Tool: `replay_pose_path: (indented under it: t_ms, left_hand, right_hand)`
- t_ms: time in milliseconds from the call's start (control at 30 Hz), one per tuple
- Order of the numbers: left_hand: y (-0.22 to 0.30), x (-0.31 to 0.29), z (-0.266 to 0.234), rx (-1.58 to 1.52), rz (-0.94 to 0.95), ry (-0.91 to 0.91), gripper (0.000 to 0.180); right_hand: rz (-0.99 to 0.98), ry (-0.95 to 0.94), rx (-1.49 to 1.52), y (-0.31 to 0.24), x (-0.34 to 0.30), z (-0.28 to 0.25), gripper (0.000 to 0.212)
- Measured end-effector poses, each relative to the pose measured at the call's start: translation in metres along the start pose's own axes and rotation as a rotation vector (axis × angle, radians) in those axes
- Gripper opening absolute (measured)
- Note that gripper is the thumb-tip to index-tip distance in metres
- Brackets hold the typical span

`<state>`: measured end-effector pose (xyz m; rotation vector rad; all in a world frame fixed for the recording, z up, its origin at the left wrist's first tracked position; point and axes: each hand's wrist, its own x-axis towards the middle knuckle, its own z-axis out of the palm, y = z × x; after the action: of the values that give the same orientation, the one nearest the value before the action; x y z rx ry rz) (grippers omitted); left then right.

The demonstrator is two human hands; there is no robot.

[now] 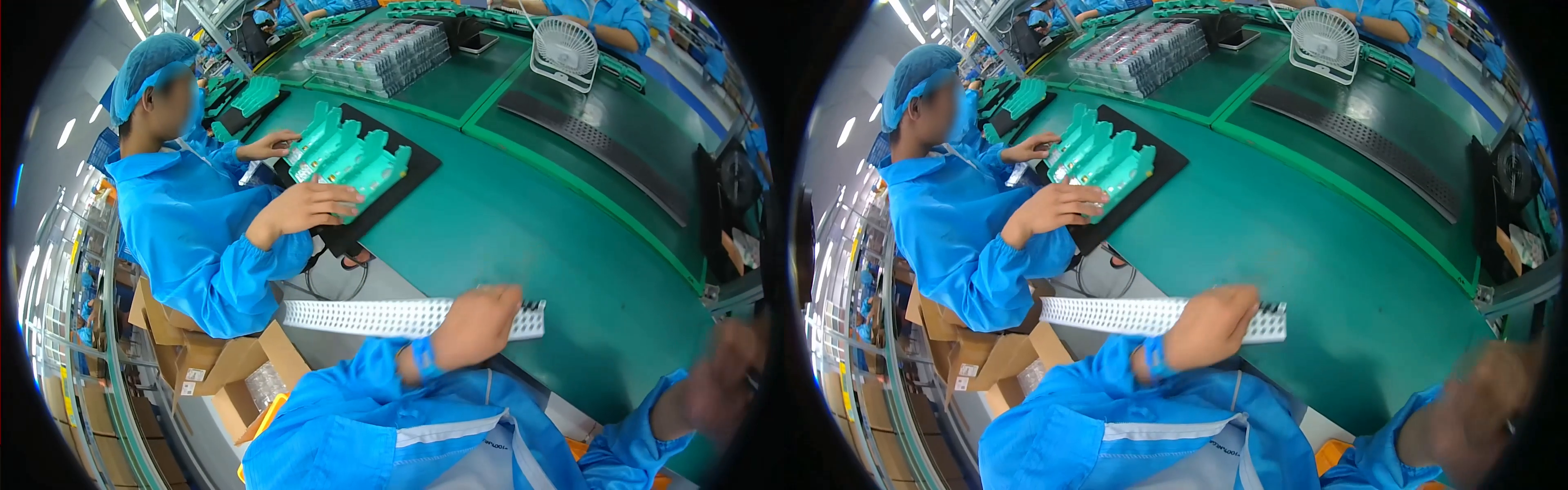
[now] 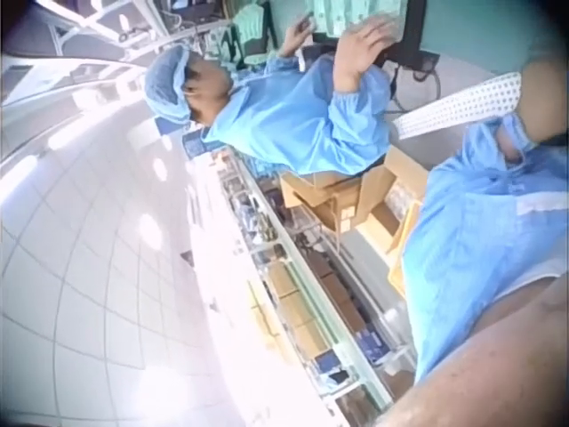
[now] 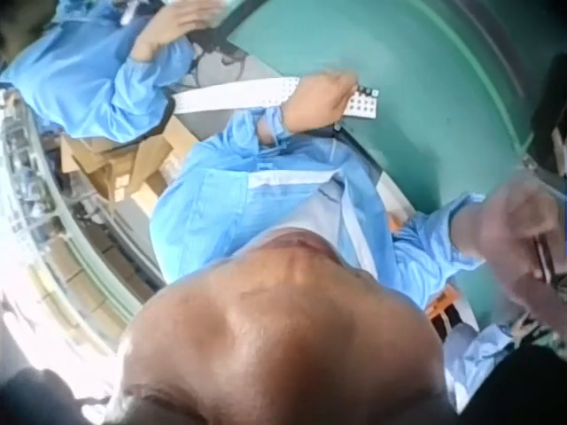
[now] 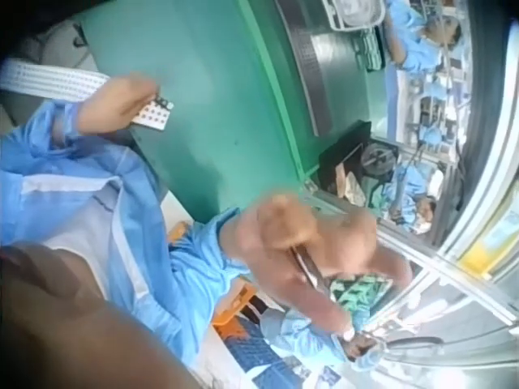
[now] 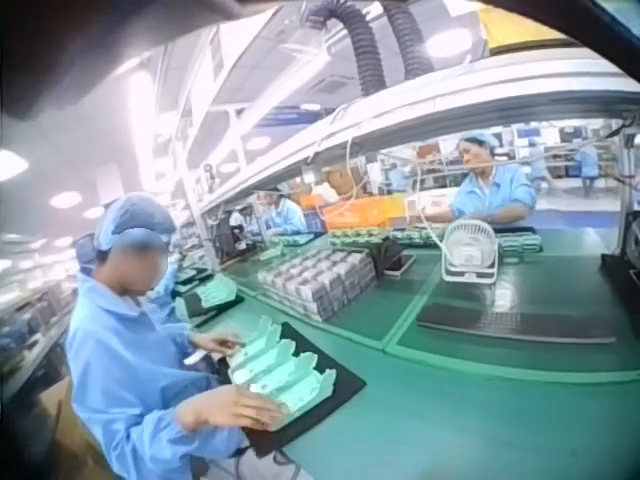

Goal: The person places small electronic components into green plastic device housings by hand, one by one, on an assembly line.

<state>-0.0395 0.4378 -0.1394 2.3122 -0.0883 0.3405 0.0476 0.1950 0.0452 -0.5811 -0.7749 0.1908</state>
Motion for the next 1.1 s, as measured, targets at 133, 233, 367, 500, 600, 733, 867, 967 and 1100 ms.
replay_pose_path:
  t_ms: [133,233,367,500,600,733,867,967,1100]
  left_hand:
    - [-0.014,-0.056,-0.059,-0.464,-0.123,-0.207,0.014]
    - [-0.041,-0.077,-0.092,-0.599,-0.249,0.227,0.013]
    - [-0.09,-0.093,-0.124,-0.66,-0.545,0.575,0.019]
    - [-0.107,-0.098,-0.12,-0.802,-0.622,0.491,0.027]
    - [-0.118,-0.092,-0.125,-0.849,-0.596,0.449,0.027]
    - [-0.124,-0.087,-0.134,-0.954,-0.528,0.413,0.024]
    - [-0.12,-0.087,-0.133,-0.988,-0.512,0.408,0.021]
    - [-0.151,-0.106,-0.166,-0.645,-0.458,0.478,0.014]
    - [-0.232,-0.114,-0.283,0.14,-0.417,0.828,0.019]
  right_hand:
    - [0.553,0.057,-0.38,0.084,-0.005,-0.024,0.052]
    - [0.998,0.253,-0.261,0.152,-0.022,-0.046,0.053]
    - [1.118,0.393,-0.112,0.206,-0.025,-0.02,0.046]
    - [1.115,0.44,-0.045,0.224,-0.02,-0.013,0.036]
    - [1.107,0.462,-0.117,0.238,-0.021,-0.008,0.037]
    - [1.009,0.38,-0.443,0.274,-0.02,-0.005,0.038]
    - [0.858,0.362,-0.724,0.292,-0.014,-0.009,0.04]
    - [0.84,0.344,-0.799,0.276,-0.001,-0.012,0.042]
    - [0.906,0.364,-1.028,0.26,0.014,0.0,0.036]
